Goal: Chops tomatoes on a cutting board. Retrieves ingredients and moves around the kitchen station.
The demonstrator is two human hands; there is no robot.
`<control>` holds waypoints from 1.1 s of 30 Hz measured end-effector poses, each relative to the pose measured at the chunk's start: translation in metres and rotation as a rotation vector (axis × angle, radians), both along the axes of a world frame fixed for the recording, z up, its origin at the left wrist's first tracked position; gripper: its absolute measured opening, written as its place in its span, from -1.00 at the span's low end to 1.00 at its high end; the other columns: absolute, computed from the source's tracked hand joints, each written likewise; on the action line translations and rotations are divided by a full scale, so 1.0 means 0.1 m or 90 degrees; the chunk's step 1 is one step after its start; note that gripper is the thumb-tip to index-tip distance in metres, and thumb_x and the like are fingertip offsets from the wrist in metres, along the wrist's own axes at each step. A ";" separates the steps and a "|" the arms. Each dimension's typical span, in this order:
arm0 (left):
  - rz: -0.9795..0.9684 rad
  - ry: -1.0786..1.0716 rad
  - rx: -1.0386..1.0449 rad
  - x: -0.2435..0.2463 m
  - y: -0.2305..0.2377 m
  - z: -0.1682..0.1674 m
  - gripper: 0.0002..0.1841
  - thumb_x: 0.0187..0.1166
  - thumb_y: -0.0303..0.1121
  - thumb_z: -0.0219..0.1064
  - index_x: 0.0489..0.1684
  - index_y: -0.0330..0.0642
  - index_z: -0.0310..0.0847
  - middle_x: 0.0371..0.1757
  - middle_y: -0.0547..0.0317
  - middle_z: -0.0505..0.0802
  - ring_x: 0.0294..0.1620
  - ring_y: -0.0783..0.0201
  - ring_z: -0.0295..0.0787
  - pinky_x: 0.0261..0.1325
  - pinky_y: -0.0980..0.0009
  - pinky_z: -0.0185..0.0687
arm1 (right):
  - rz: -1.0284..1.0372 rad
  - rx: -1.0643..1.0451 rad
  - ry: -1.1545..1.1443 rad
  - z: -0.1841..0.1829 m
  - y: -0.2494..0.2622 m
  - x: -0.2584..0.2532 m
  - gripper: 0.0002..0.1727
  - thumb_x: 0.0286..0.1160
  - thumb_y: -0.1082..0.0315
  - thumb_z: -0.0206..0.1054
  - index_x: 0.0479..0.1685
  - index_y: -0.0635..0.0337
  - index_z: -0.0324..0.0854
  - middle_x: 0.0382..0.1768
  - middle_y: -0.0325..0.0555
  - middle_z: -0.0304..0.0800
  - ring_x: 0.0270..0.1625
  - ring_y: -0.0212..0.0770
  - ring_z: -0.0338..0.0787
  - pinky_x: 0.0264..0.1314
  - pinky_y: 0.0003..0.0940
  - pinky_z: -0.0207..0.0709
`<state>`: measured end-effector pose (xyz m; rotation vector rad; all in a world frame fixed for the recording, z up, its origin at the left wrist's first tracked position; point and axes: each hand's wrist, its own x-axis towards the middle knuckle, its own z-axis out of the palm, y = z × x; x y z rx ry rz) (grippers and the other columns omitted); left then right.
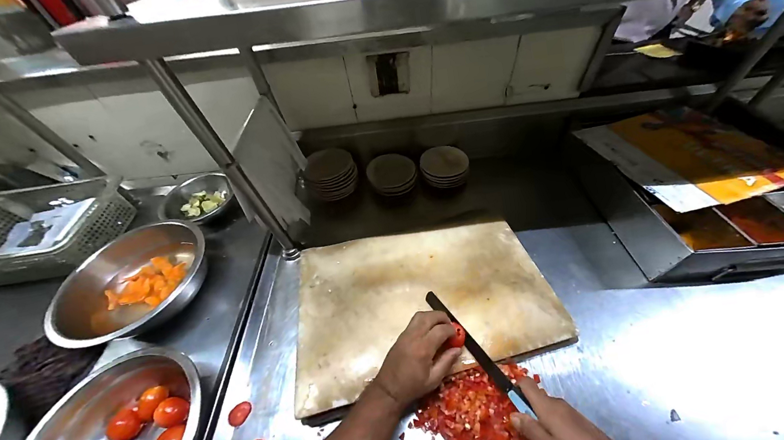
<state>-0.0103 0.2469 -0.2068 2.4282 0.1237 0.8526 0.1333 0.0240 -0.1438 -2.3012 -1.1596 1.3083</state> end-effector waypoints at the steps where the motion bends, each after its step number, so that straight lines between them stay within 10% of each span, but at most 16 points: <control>1: 0.003 -0.002 0.012 0.00 0.00 -0.01 -0.75 0.67 -0.20 0.33 -0.01 -0.20 0.75 0.13 -0.05 0.82 0.28 0.11 0.74 0.42 0.29 0.64 | 0.003 -0.001 -0.007 0.01 -0.01 0.01 -0.49 0.80 0.08 0.15 0.55 0.20 0.34 -0.18 0.23 0.78 -0.14 0.21 0.85 0.00 0.20 0.68; 10: 0.004 -0.002 0.022 0.00 0.00 0.01 -0.77 0.67 -0.23 0.32 -0.16 -0.23 0.76 0.04 -0.05 0.82 0.21 0.10 0.75 0.36 0.29 0.66 | 0.113 -0.081 -0.117 0.64 -0.13 0.08 -0.50 0.83 0.06 0.11 0.51 0.25 0.34 -0.18 0.29 0.81 -0.05 0.33 0.85 0.05 0.28 0.64; 16: -0.014 0.002 0.004 -0.01 0.02 0.01 -0.76 0.70 -0.28 0.23 -0.07 -0.24 0.77 0.08 -0.06 0.82 0.24 0.10 0.73 0.41 0.29 0.62 | 0.105 -0.055 -0.087 0.21 0.48 -0.01 -0.51 0.84 0.06 0.08 0.54 0.17 0.27 -0.04 0.25 0.76 0.04 0.26 0.84 0.12 0.24 0.66; 23: -0.001 -0.030 0.008 -0.01 0.00 -0.02 -0.80 0.66 -0.30 0.30 -0.17 -0.25 0.77 0.02 -0.04 0.84 0.20 0.13 0.77 0.36 0.32 0.68 | 0.137 -0.116 -0.126 0.75 0.03 0.11 -0.51 0.84 0.06 0.11 0.52 0.20 0.31 -0.17 0.27 0.80 -0.04 0.30 0.85 0.05 0.25 0.65; 33: -0.007 -0.046 0.017 -0.02 0.03 -0.04 -0.79 0.69 -0.27 0.32 -0.16 -0.24 0.76 -0.01 0.00 0.84 0.17 0.17 0.78 0.35 0.36 0.68 | 0.116 -0.085 -0.092 0.52 0.27 0.08 -0.50 0.84 0.06 0.10 0.59 0.13 0.28 -0.11 0.24 0.77 -0.02 0.26 0.84 0.08 0.22 0.66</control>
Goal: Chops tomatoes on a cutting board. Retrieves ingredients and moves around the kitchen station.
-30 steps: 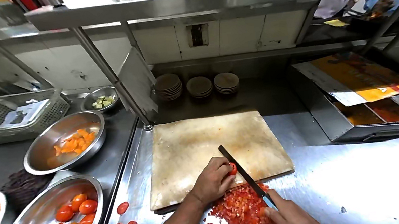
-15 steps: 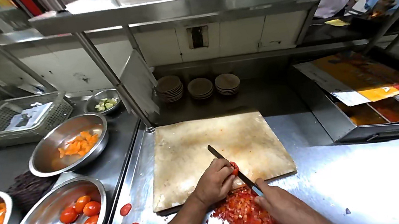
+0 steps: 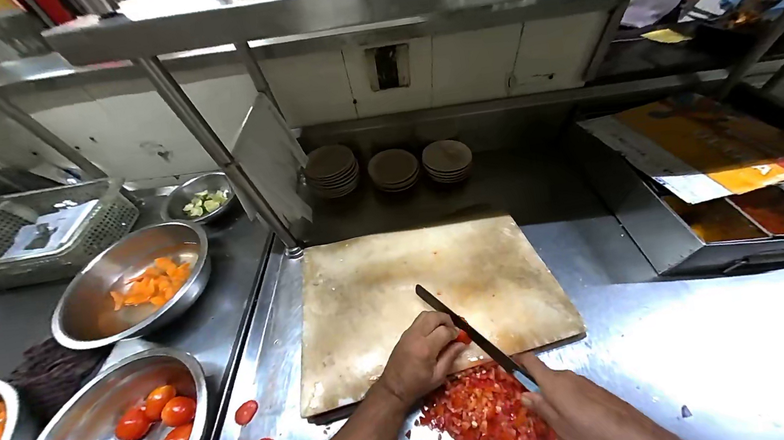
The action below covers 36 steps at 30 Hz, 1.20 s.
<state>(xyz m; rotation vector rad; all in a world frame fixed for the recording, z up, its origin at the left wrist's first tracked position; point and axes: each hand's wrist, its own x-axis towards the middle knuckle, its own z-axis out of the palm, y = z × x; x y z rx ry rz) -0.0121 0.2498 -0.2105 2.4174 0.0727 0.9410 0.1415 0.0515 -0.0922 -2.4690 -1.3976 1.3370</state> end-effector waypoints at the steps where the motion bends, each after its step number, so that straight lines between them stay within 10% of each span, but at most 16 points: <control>1: 0.004 -0.004 -0.001 0.01 -0.01 -0.01 -0.80 0.67 -0.28 0.34 -0.17 -0.24 0.76 -0.01 0.00 0.85 0.17 0.17 0.79 0.35 0.36 0.68 | 0.007 -0.012 -0.005 0.11 -0.10 0.03 -0.51 0.84 0.07 0.11 0.55 0.15 0.29 -0.15 0.24 0.77 -0.05 0.26 0.84 0.05 0.22 0.66; 24: -0.016 0.000 -0.007 0.00 0.00 0.00 -0.80 0.70 -0.33 0.30 -0.21 -0.23 0.79 -0.04 0.01 0.85 0.15 0.18 0.78 0.37 0.37 0.66 | -0.018 0.048 0.057 -0.33 0.22 -0.16 -0.49 0.83 0.05 0.10 0.56 0.16 0.28 -0.05 0.26 0.76 0.02 0.27 0.83 0.10 0.26 0.65; 30: 0.001 0.095 0.003 0.03 -0.05 0.05 -0.70 0.71 -0.21 0.26 0.18 -0.17 0.76 0.23 -0.11 0.80 0.35 0.04 0.72 0.48 0.23 0.62 | -0.168 0.143 0.132 -0.34 -0.31 0.16 -0.47 0.79 0.03 0.13 0.61 0.06 0.28 -0.28 0.11 0.74 -0.42 0.05 0.79 -0.26 0.08 0.73; 36: -0.036 0.212 0.004 0.13 -0.07 0.11 -0.60 0.71 -0.18 0.28 0.41 -0.14 0.67 0.47 -0.13 0.72 0.55 0.01 0.62 0.62 0.17 0.51 | -0.195 0.099 0.056 -0.48 -0.51 0.09 -0.50 0.80 0.06 0.12 0.55 0.15 0.34 -0.22 0.19 0.80 -0.19 0.19 0.86 -0.04 0.19 0.69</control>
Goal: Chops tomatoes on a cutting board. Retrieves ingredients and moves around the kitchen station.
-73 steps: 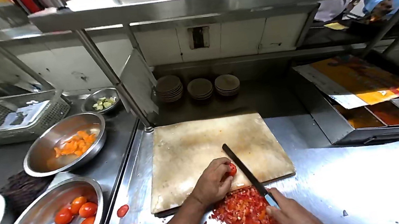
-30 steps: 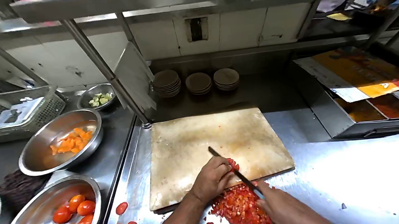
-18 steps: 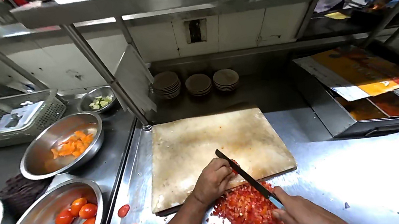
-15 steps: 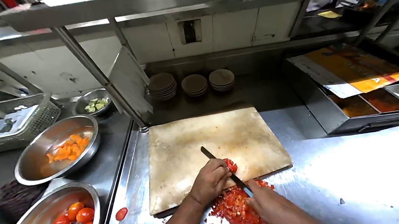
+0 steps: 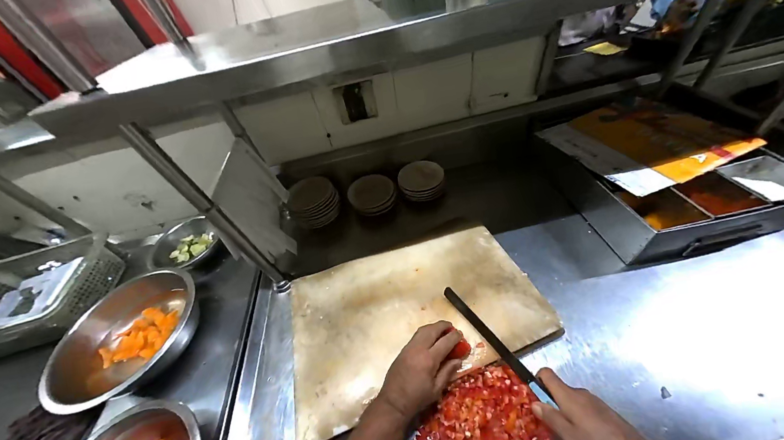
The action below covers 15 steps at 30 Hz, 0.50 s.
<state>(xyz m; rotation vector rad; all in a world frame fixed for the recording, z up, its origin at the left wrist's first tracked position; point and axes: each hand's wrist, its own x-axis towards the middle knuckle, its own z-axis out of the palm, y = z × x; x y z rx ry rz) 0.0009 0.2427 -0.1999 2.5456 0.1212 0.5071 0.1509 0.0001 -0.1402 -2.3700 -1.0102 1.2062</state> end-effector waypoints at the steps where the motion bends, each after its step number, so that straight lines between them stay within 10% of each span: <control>1: -0.005 -0.012 0.000 0.03 -0.02 -0.01 -0.62 0.73 -0.21 0.27 0.39 -0.16 0.68 0.45 -0.13 0.74 0.54 0.01 0.64 0.62 0.17 0.51 | 0.003 -0.012 -0.006 -0.02 0.01 -0.03 -0.48 0.81 0.06 0.11 0.59 0.15 0.32 -0.17 0.22 0.81 -0.11 0.22 0.86 0.02 0.22 0.68; 5: 0.006 -0.034 -0.049 0.11 -0.19 0.02 -0.55 0.67 -0.26 0.32 0.49 -0.24 0.60 0.54 -0.17 0.68 0.56 0.02 0.64 0.61 0.17 0.54 | 0.002 -0.024 -0.019 -0.14 0.06 -0.12 -0.44 0.84 0.08 0.08 0.69 0.14 0.22 -0.07 0.25 0.81 0.02 0.25 0.86 0.14 0.22 0.66; 15: 0.013 -0.135 0.071 0.16 -0.20 -0.09 -0.75 0.68 -0.22 0.32 -0.06 -0.22 0.80 0.13 -0.05 0.86 0.33 0.07 0.76 0.48 0.27 0.63 | 0.015 -0.025 -0.033 -0.15 0.07 -0.10 -0.48 0.85 0.07 0.05 0.65 0.11 0.22 -0.08 0.21 0.80 0.01 0.21 0.86 0.13 0.18 0.67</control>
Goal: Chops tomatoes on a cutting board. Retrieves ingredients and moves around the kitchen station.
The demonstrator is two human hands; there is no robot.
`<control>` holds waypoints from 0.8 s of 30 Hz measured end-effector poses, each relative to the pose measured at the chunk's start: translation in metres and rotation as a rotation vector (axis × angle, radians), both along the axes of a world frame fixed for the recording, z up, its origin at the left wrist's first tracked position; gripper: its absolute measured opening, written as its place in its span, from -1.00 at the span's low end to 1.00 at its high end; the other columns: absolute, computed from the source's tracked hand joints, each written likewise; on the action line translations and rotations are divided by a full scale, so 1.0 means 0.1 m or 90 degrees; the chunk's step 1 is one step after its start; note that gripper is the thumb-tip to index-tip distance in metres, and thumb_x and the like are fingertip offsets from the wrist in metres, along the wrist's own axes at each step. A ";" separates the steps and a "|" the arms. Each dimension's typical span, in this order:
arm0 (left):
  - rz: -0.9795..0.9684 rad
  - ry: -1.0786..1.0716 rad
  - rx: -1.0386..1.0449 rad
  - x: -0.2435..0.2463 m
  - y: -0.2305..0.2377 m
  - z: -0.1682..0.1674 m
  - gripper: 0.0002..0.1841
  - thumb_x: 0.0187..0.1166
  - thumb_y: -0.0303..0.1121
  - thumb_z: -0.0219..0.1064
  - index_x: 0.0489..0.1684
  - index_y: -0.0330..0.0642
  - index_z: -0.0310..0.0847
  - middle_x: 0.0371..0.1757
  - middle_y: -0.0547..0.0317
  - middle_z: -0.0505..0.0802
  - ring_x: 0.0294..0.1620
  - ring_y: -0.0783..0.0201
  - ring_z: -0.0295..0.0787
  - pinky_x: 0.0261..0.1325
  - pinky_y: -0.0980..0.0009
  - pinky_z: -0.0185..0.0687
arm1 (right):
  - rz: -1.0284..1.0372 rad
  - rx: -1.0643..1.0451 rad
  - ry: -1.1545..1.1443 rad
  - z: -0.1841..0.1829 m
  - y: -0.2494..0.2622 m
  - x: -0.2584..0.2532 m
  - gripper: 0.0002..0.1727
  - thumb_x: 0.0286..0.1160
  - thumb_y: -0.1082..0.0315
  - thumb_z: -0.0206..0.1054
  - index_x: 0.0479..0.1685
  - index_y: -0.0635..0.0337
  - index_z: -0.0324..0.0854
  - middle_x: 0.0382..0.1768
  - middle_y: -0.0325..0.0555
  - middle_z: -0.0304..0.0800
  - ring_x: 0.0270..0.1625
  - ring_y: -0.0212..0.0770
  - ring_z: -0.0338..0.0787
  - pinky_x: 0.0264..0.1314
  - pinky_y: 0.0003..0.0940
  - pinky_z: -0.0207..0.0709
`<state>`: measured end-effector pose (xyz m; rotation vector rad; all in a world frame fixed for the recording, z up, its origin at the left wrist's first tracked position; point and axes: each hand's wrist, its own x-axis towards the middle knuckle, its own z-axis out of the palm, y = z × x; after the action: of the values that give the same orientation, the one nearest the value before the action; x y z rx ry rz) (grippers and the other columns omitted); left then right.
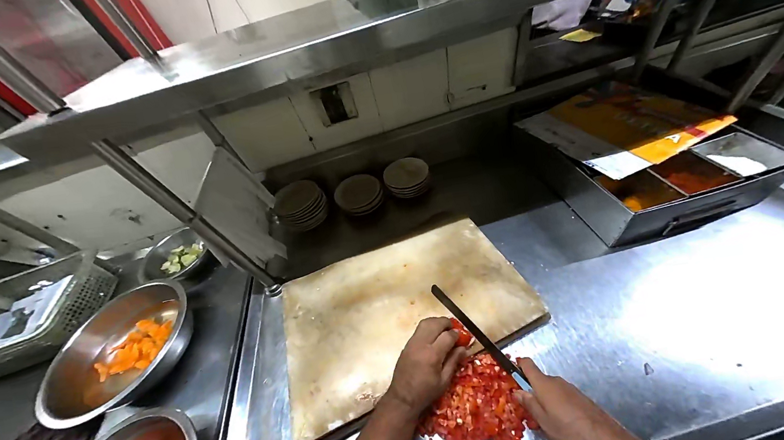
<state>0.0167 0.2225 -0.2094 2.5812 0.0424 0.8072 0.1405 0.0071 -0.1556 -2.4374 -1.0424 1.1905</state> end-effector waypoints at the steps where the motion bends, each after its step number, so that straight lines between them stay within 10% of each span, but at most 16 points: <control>1: 0.005 0.009 -0.002 0.00 0.00 0.00 -0.74 0.68 -0.21 0.31 -0.07 -0.22 0.80 0.14 -0.04 0.86 0.34 0.07 0.76 0.48 0.27 0.62 | 0.008 -0.009 -0.010 0.03 0.00 0.00 -0.47 0.85 0.07 0.05 0.66 0.10 0.23 -0.08 0.20 0.81 0.02 0.21 0.86 0.14 0.18 0.68; 14: 0.013 0.041 -0.033 0.03 0.02 0.00 -0.73 0.70 -0.20 0.30 -0.06 -0.22 0.81 0.17 0.01 0.86 0.37 0.11 0.73 0.51 0.27 0.61 | 0.095 -0.061 -0.114 0.29 0.55 -0.05 -0.56 0.89 0.12 -0.08 0.59 0.11 0.23 0.06 0.23 0.80 0.17 0.27 0.85 0.21 0.21 0.67; 24: 0.024 0.037 -0.031 0.00 0.01 0.00 -0.72 0.71 -0.17 0.29 -0.12 -0.19 0.80 0.09 0.04 0.85 0.27 0.13 0.76 0.42 0.28 0.65 | -0.004 -0.018 0.009 0.02 -0.23 0.14 -0.54 0.84 0.07 0.09 0.51 0.15 0.30 -0.16 0.20 0.78 -0.09 0.21 0.87 0.03 0.17 0.70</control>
<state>0.0164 0.2240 -0.2093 2.5643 0.1268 0.7362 0.1545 -0.0156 -0.1537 -2.4486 -1.0205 1.2260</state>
